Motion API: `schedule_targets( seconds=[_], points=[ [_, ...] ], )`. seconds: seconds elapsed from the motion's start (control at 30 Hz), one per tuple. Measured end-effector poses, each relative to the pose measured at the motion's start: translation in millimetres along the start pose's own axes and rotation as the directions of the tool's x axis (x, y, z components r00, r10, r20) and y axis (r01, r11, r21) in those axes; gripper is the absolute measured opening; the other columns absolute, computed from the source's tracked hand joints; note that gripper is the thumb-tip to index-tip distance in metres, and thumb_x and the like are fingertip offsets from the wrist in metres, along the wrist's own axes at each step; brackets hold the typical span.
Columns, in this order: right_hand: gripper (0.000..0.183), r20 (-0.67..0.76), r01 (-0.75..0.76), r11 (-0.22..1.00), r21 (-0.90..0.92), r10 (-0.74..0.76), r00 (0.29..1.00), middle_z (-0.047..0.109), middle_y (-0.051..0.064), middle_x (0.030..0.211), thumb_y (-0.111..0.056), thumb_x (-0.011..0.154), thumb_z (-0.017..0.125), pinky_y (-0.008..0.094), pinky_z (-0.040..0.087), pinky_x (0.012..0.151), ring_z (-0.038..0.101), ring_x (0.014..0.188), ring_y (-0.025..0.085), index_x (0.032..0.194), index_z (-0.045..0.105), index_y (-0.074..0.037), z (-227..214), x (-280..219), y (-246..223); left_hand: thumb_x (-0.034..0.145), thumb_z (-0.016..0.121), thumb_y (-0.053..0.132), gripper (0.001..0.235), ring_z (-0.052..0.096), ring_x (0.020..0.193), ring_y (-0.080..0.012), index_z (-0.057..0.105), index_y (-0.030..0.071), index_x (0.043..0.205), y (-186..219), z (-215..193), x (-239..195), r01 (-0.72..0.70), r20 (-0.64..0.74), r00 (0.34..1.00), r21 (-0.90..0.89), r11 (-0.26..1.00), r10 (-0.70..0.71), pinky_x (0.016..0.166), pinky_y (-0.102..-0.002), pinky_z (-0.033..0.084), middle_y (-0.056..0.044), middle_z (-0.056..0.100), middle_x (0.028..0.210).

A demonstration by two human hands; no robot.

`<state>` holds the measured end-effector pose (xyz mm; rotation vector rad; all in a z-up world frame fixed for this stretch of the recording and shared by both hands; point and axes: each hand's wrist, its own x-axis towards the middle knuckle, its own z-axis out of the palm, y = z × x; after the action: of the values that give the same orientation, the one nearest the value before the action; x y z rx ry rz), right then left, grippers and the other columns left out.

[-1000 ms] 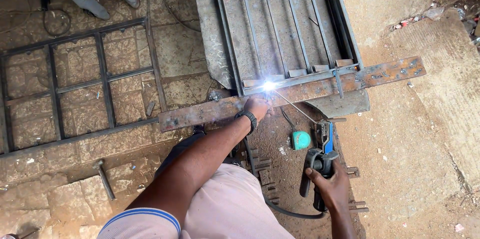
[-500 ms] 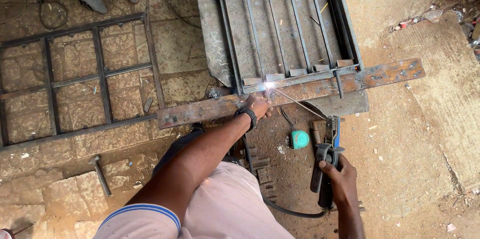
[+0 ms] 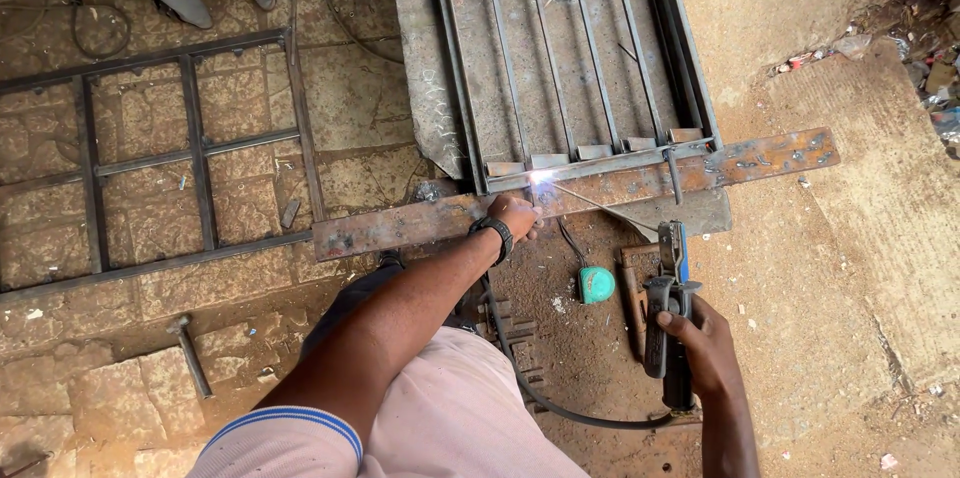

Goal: Welding metal bars onto a frame using an arc welder.

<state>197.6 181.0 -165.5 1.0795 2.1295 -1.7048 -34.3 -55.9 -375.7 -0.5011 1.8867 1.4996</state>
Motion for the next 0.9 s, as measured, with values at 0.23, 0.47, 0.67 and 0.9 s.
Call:
schedule_targets(
  seconds=[0.23,0.47,0.67,0.9],
  points=[
    [0.069,0.019,0.084,0.992,-0.099,-0.082,0.996,0.074,0.021,0.089,-0.037,0.066,0.076,0.042,0.062,0.074,0.073,0.078,0.030,0.120,0.068,0.006,-6.9,4.4,-0.6,0.089,0.073,0.013,0.014,0.066,0.050,-0.0124,0.077,0.001,0.089,9.1,-4.2,-6.6,0.010,0.037,0.999,0.055,0.998,-0.012,0.039,-0.028,0.048,-0.008,0.078,0.076],
    [0.068,0.028,0.037,0.994,-0.102,-0.034,0.999,0.075,0.022,0.088,-0.031,0.064,0.077,0.045,0.062,0.078,0.074,0.077,0.033,0.120,0.069,0.005,-8.8,2.0,-16.9,0.089,0.072,0.014,0.011,0.069,0.050,-0.0127,0.077,0.004,0.090,11.1,-4.5,-4.4,0.039,-0.015,0.999,0.141,0.989,-0.038,0.041,-0.026,0.053,-0.009,0.076,0.073],
    [0.068,0.044,0.127,0.985,-0.119,-0.123,0.991,0.076,0.020,0.096,-0.035,0.067,0.076,0.041,0.056,0.085,0.071,0.088,0.029,0.124,0.070,0.002,-15.3,7.6,-14.5,0.090,0.073,0.021,0.017,0.064,0.047,-0.0111,0.077,0.005,0.086,29.8,-7.9,-30.1,-0.041,0.021,0.999,0.186,0.982,0.038,0.039,-0.029,0.047,-0.005,0.077,0.072],
    [0.072,0.045,0.099,0.980,-0.171,-0.093,0.995,0.076,0.020,0.096,-0.037,0.065,0.076,0.045,0.056,0.088,0.071,0.089,0.032,0.125,0.069,0.002,-15.1,5.0,-24.6,0.093,0.072,0.024,0.024,0.059,0.044,-0.0135,0.076,0.004,0.081,18.9,-6.1,-15.7,0.014,0.060,0.998,0.184,0.983,-0.025,0.038,-0.028,0.044,-0.008,0.072,0.065]
  ],
)
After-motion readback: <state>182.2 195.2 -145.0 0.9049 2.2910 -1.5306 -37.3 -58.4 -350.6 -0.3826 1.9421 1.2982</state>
